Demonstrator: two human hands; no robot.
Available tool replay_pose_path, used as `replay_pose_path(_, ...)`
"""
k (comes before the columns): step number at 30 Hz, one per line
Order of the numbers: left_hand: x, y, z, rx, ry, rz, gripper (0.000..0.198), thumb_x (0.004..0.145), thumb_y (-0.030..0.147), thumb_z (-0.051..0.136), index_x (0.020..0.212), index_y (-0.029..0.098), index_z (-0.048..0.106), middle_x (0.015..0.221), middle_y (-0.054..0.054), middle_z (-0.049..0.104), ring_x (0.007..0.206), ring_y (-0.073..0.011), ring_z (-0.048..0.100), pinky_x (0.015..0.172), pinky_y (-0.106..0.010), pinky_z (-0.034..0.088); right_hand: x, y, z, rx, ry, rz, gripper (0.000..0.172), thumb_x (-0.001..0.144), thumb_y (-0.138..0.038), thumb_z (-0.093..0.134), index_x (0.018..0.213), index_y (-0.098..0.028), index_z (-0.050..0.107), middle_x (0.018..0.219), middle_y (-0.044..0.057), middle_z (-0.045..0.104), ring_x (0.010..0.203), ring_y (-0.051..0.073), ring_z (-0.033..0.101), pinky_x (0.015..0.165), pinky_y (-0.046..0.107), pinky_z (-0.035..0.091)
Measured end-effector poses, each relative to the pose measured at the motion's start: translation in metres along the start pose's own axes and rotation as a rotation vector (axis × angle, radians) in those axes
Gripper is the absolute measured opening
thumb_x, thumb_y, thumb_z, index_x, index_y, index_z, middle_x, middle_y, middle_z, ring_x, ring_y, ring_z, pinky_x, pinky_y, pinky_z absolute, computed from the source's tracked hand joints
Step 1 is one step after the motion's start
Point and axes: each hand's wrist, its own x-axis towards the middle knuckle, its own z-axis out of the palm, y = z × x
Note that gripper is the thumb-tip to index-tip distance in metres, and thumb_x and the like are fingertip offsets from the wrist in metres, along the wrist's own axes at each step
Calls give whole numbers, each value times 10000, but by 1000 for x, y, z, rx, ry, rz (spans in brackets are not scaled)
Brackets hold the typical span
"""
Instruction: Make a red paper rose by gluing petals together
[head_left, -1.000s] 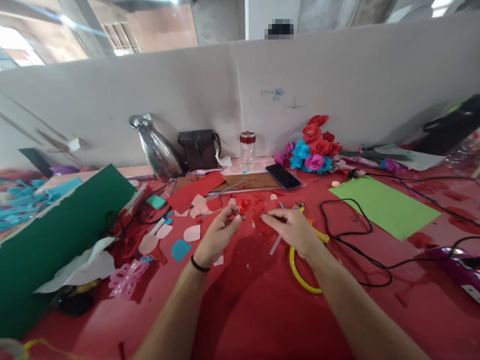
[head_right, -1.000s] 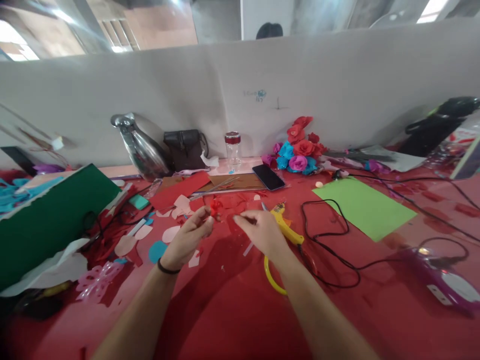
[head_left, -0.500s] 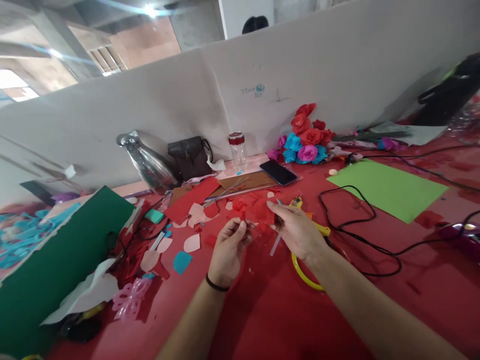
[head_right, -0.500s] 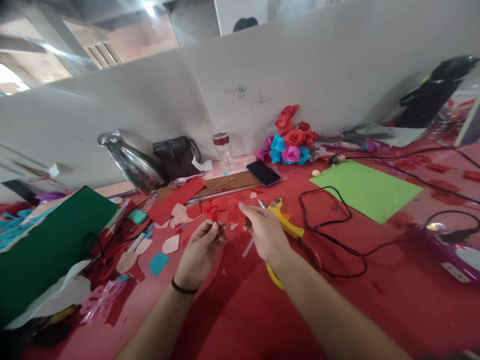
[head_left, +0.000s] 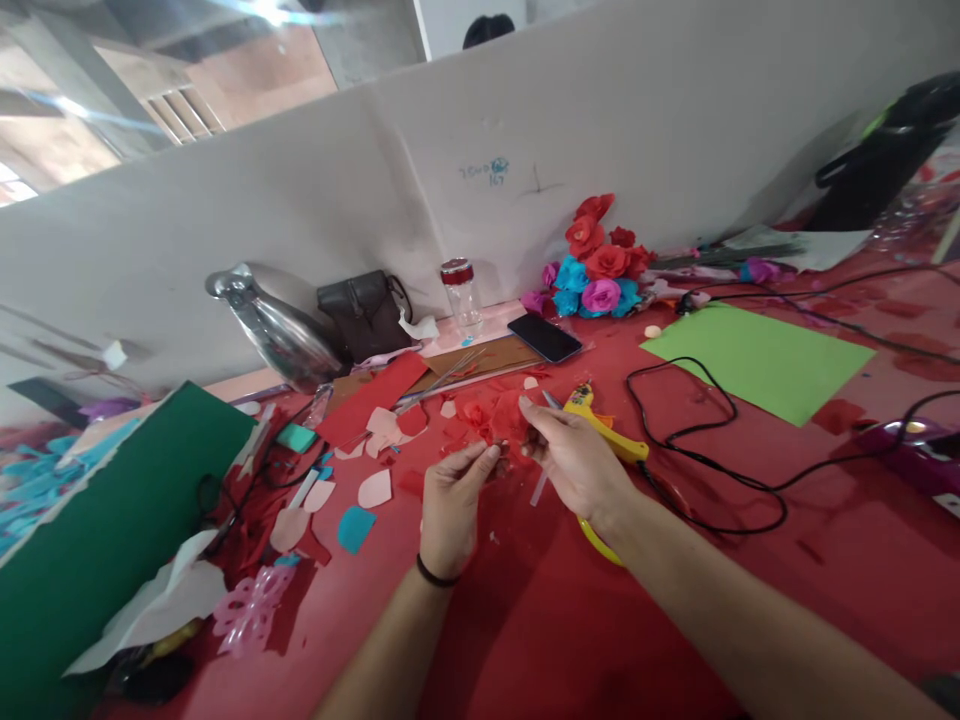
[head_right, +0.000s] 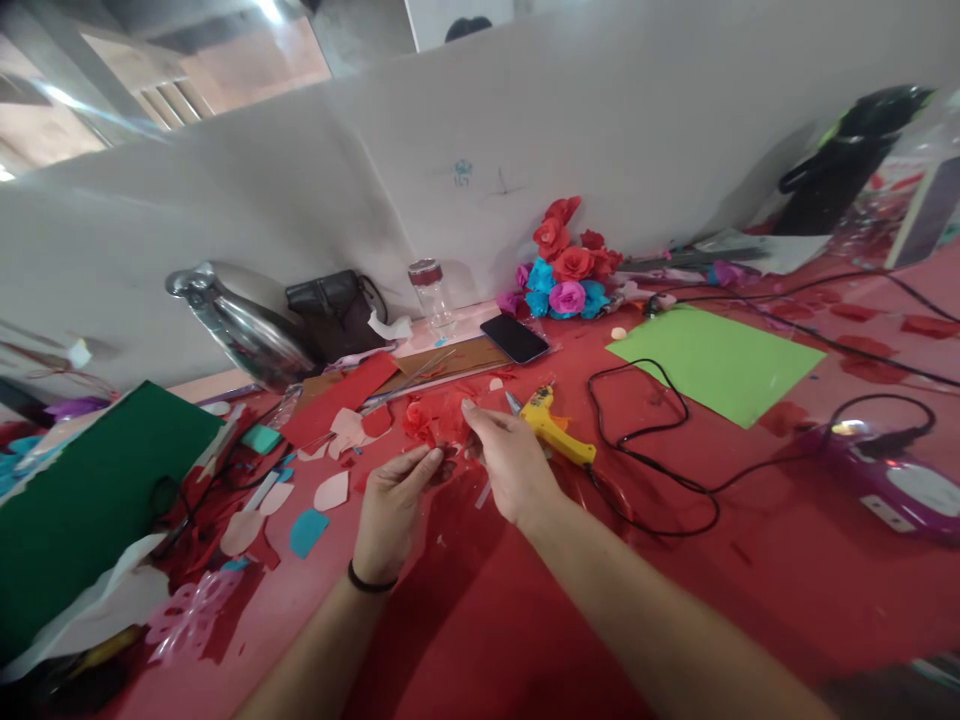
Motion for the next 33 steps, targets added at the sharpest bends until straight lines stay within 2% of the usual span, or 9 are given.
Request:
replay_pose_path(9,1,-4,-3,153,42,79,102,641,278,752,723,218,769,769,-26,757,724,-162,672,753,-286,539,-5,3,3,-32,-61,-62,379,608,-486,741,504,-192,526,484,-53,454,514,97,387,534,259,316)
replay_pose_path(16,-1,-4,-5,322,39,155,129,663,297,723,734,201,770,754,-31,757,715,-169,677,711,-274,539,-5,11,2,-82,-48,-65,382,653,-509,713,543,-188,539,507,-51,459,534,101,389,546,268,306)
replay_pose_path(33,-2,-1,-4,360,53,181,129,672,287,698,703,178,760,737,-33,751,701,-171,665,691,-272,532,-10,15,5,-122,-69,-71,393,680,-523,684,537,-190,530,524,-38,459,574,118,416,588,281,339)
